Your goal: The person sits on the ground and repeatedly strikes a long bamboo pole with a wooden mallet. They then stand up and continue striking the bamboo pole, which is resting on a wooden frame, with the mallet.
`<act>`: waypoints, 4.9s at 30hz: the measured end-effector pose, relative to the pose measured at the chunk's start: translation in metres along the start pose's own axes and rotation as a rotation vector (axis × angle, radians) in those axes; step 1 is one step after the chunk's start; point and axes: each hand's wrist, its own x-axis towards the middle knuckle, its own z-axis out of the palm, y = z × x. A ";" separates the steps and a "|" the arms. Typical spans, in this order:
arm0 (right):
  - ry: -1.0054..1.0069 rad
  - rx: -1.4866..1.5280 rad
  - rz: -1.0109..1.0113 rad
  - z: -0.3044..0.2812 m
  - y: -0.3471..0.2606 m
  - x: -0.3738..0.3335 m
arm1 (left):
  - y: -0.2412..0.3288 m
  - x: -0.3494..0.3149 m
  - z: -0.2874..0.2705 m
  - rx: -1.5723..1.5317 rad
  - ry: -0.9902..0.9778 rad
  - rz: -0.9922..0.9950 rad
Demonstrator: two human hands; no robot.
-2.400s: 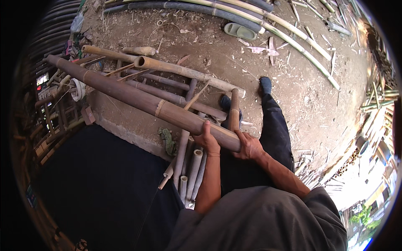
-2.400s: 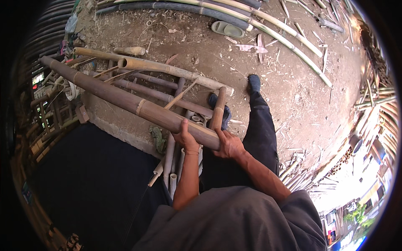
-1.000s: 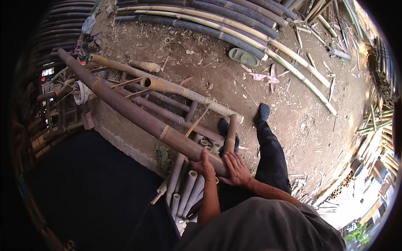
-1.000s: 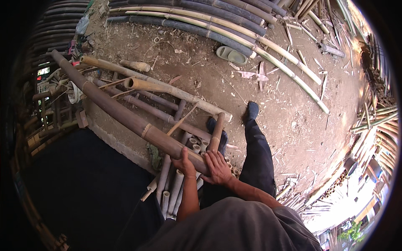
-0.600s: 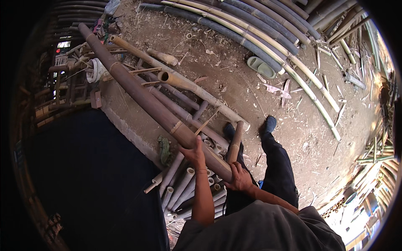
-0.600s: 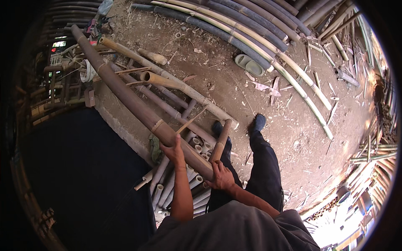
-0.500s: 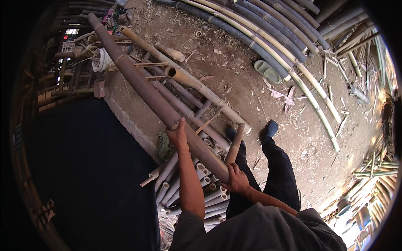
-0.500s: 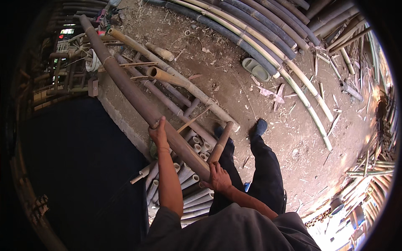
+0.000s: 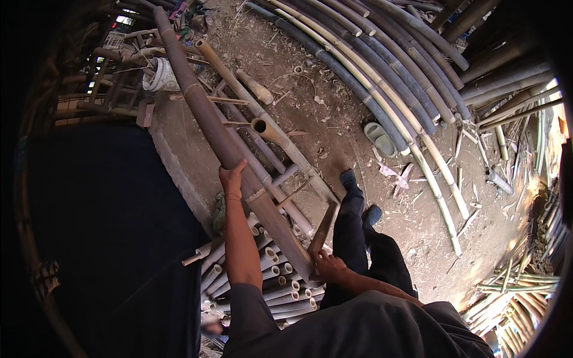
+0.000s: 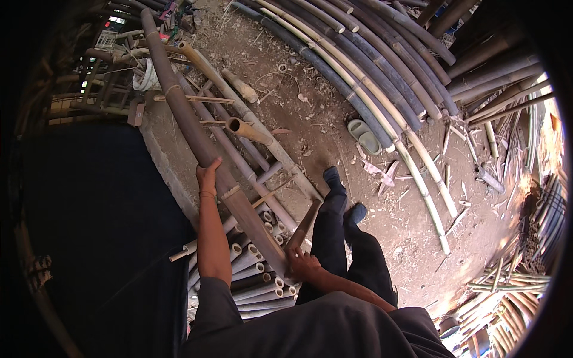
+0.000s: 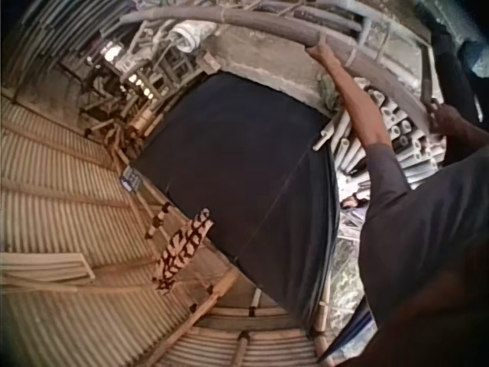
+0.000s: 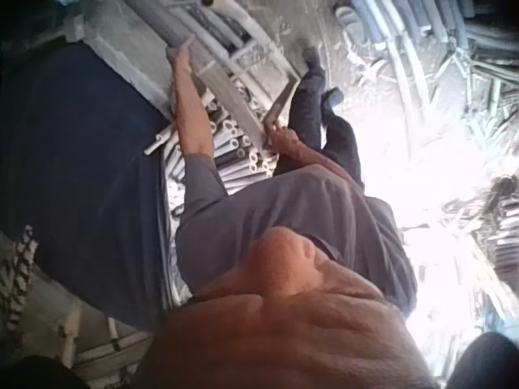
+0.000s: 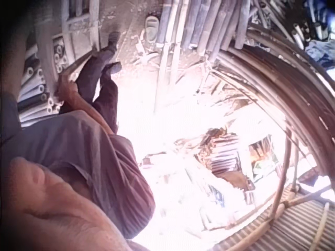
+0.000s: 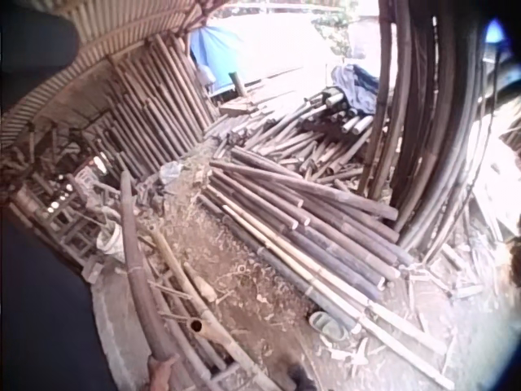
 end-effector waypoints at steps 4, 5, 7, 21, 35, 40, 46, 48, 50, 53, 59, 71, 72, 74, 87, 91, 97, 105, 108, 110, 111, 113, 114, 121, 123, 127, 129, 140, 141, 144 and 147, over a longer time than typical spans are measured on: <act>0.194 0.110 0.037 -0.082 0.038 0.012 | 0.044 0.023 0.005 0.002 0.000 -0.029; 0.271 0.149 0.062 -0.106 0.048 0.019 | 0.055 0.026 0.007 0.021 0.002 -0.044; 0.406 0.193 0.107 -0.160 0.055 0.036 | 0.050 0.042 0.000 0.093 0.017 -0.067; 0.341 -0.009 -0.397 -0.383 -0.029 0.211 | 0.100 0.134 0.009 0.405 0.291 -0.073; 0.335 -0.115 -0.469 -0.339 -0.102 0.279 | 0.102 0.126 -0.003 0.063 0.098 0.001; 0.306 -0.138 -0.479 -0.349 -0.104 0.289 | 0.116 0.115 0.001 -0.045 0.112 -0.048; 0.278 -0.153 -0.487 -0.339 -0.114 0.291 | 0.121 0.104 -0.011 -0.071 0.107 -0.068; 0.249 -0.164 -0.496 -0.344 -0.115 0.290 | 0.120 0.102 -0.012 -0.073 0.111 -0.083; 0.243 -0.176 -0.494 -0.339 -0.118 0.288 | 0.124 0.101 -0.011 -0.088 0.113 -0.076; 0.232 -0.190 -0.491 -0.323 -0.122 0.288 | 0.126 0.095 -0.010 -0.084 0.122 -0.049; 0.192 -0.181 -0.427 -0.321 -0.131 0.300 | 0.115 0.104 -0.024 -0.078 0.144 -0.122; 0.699 0.514 -0.463 -0.304 -0.135 0.325 | 0.123 0.094 -0.019 -0.079 0.154 -0.130; 0.674 0.542 -0.456 -0.299 -0.137 0.332 | 0.118 0.101 -0.021 -0.085 0.165 -0.139; 0.619 0.600 -0.428 -0.294 -0.138 0.333 | 0.110 0.108 -0.016 -0.095 0.165 -0.106; 0.494 0.456 -0.428 -0.273 -0.138 0.317 | 0.120 0.102 -0.026 -0.119 0.158 -0.137; 0.496 0.539 -0.514 -0.291 -0.112 0.333 | 0.120 0.105 -0.020 -0.092 0.137 -0.110; 0.623 1.082 -0.320 -0.308 -0.114 0.351 | 0.120 0.105 -0.018 -0.114 0.169 -0.124; 0.504 0.597 -0.517 -0.275 -0.133 0.338 | 0.115 0.099 -0.034 -0.132 0.162 -0.181; 0.533 0.563 -0.516 -0.263 -0.126 0.324 | 0.107 0.103 -0.031 -0.130 0.184 -0.159; 0.592 0.574 -0.527 -0.269 -0.122 0.346 | 0.105 0.105 -0.029 -0.118 0.206 -0.127; 0.623 0.587 -0.528 -0.270 -0.124 0.351 | 0.106 0.104 -0.030 -0.103 0.204 -0.130; 0.629 0.561 -0.547 -0.265 -0.134 0.342 | 0.109 0.101 -0.035 -0.080 0.203 -0.142; 0.614 0.499 -0.548 -0.269 -0.134 0.341 | 0.105 0.103 -0.035 -0.062 0.208 -0.136; 0.466 0.487 -0.490 -0.272 -0.128 0.341 | 0.077 0.057 -0.043 -0.097 0.006 -0.303; 0.461 0.458 -0.463 -0.270 -0.132 0.335 | 0.080 0.047 -0.040 -0.134 0.069 -0.397; 0.561 0.752 -0.478 -0.314 -0.125 0.321 | 0.079 0.048 -0.031 -0.164 0.110 -0.320; 0.681 0.755 -0.461 -0.345 -0.115 0.316 | 0.074 0.049 -0.037 -0.120 0.101 -0.316; 0.370 0.600 -0.438 -0.265 -0.155 0.349 | 0.076 0.048 -0.035 -0.065 0.157 -0.310; 0.372 0.609 -0.465 -0.267 -0.155 0.349 | 0.077 0.049 -0.032 -0.078 0.158 -0.294; 0.545 0.872 -0.357 -0.303 -0.140 0.341 | 0.071 0.048 -0.033 -0.075 0.135 -0.263; 0.704 0.863 -0.197 -0.318 -0.128 0.341 | 0.074 0.049 -0.036 -0.077 0.108 -0.280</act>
